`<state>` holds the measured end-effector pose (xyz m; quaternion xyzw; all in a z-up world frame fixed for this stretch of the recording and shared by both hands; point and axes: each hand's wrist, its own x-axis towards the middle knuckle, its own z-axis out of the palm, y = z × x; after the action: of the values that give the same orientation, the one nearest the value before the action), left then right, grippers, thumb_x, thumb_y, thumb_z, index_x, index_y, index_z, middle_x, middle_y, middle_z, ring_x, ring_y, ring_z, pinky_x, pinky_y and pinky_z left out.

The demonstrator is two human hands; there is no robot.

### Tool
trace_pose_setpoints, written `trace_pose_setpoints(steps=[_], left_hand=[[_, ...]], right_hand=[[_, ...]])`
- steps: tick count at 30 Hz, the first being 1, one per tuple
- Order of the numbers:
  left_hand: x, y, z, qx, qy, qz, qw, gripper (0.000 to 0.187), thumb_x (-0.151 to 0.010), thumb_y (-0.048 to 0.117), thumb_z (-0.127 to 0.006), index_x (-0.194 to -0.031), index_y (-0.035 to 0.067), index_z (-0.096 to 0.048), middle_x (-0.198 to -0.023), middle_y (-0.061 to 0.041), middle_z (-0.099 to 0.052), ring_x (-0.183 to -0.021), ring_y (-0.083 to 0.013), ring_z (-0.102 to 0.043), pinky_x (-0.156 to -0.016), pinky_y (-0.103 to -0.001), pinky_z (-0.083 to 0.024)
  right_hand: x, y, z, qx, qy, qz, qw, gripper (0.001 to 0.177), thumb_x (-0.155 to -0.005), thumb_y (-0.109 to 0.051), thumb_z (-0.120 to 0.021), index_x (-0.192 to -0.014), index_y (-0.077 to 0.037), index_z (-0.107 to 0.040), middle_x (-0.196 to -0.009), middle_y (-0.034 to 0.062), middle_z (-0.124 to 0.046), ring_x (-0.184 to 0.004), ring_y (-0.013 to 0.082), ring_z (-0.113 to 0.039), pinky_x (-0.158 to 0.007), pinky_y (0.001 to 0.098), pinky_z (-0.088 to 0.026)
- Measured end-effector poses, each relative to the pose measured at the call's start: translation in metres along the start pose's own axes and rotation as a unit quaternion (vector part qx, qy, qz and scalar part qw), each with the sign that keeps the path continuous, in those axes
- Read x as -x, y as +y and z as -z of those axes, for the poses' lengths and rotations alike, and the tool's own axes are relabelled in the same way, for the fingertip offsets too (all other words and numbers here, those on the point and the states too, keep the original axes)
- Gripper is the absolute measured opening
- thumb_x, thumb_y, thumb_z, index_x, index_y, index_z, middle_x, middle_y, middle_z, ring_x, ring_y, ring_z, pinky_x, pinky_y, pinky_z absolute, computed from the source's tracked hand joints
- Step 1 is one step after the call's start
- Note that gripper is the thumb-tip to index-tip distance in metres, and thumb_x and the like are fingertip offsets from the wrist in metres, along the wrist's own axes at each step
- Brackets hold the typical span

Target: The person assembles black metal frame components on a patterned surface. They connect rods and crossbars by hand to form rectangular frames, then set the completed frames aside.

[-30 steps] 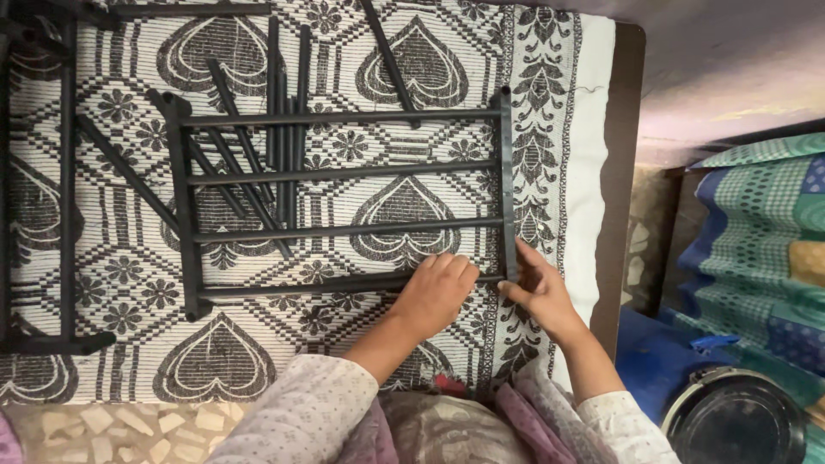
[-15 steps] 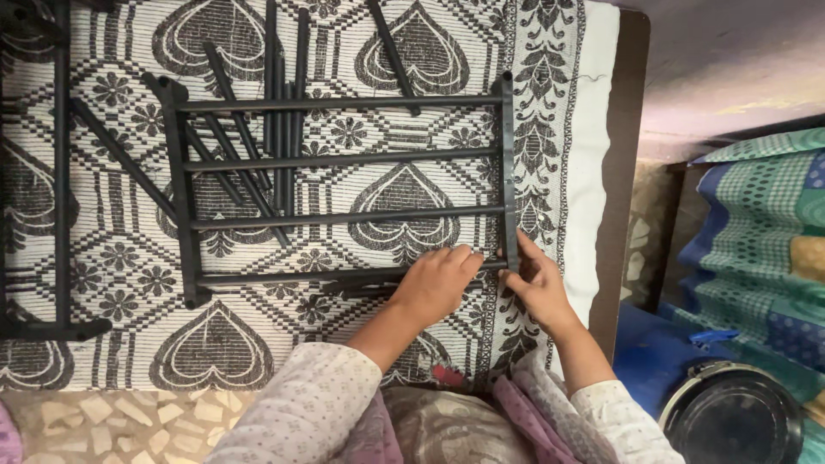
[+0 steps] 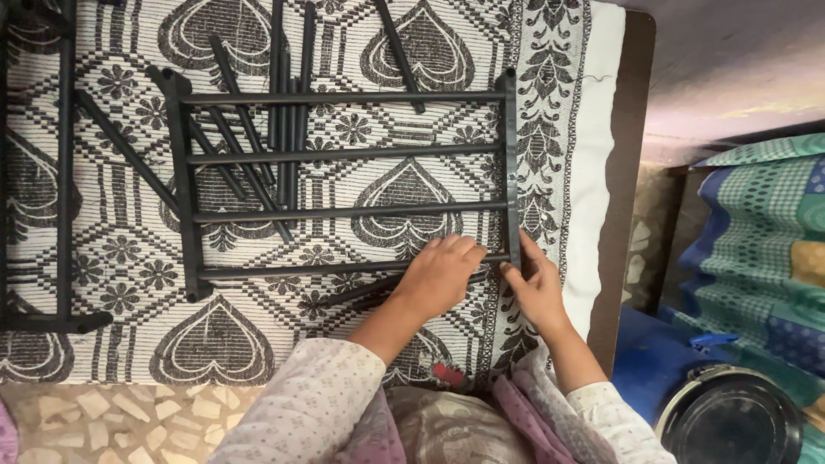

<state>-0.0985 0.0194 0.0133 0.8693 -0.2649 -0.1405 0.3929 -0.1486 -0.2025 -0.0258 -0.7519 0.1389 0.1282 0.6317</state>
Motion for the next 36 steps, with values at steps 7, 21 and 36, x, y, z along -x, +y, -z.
trace_pose_setpoints(steps=[7, 21, 36], left_hand=[[-0.012, -0.011, -0.004, 0.010, -0.016, 0.006, 1.000, 0.045, -0.076, -0.010, -0.059, -0.119, -0.001, -0.068, -0.112, -0.011, -0.065, -0.105, -0.0291, -0.062, -0.096, -0.041, -0.051], [-0.026, -0.009, 0.016, -0.028, 0.027, -0.046, 0.998, 0.029, -0.082, 0.005, -0.061, -0.109, -0.001, -0.071, -0.106, -0.012, -0.067, -0.107, -0.0286, -0.062, -0.099, -0.043, -0.048], [-0.129, -0.086, 0.042, -0.183, 0.140, 0.059, 0.971, 0.032, -0.083, 0.001, -0.068, -0.114, 0.007, -0.070, -0.114, -0.010, -0.062, -0.114, -0.0285, -0.057, -0.096, -0.044, -0.044]], right_hand=[[-0.012, -0.010, -0.011, 0.011, -0.010, -0.023, 1.000, 0.073, -0.091, 0.010, -0.058, -0.159, 0.000, -0.033, -0.129, 0.0098, -0.061, -0.112, 0.0132, -0.058, -0.093, 0.0252, -0.047], [-0.029, -0.025, -0.008, 0.119, 0.015, 0.010, 0.993, 0.059, -0.091, 0.001, -0.065, -0.148, 0.000, -0.047, -0.129, 0.0120, -0.059, -0.113, 0.0174, -0.060, -0.095, 0.0279, -0.049], [-0.157, -0.064, -0.042, 0.036, 0.065, 0.026, 0.997, 0.055, -0.097, -0.005, -0.064, -0.149, 0.003, -0.047, -0.133, 0.0116, -0.066, -0.116, 0.0148, -0.063, -0.100, 0.0277, -0.050]])
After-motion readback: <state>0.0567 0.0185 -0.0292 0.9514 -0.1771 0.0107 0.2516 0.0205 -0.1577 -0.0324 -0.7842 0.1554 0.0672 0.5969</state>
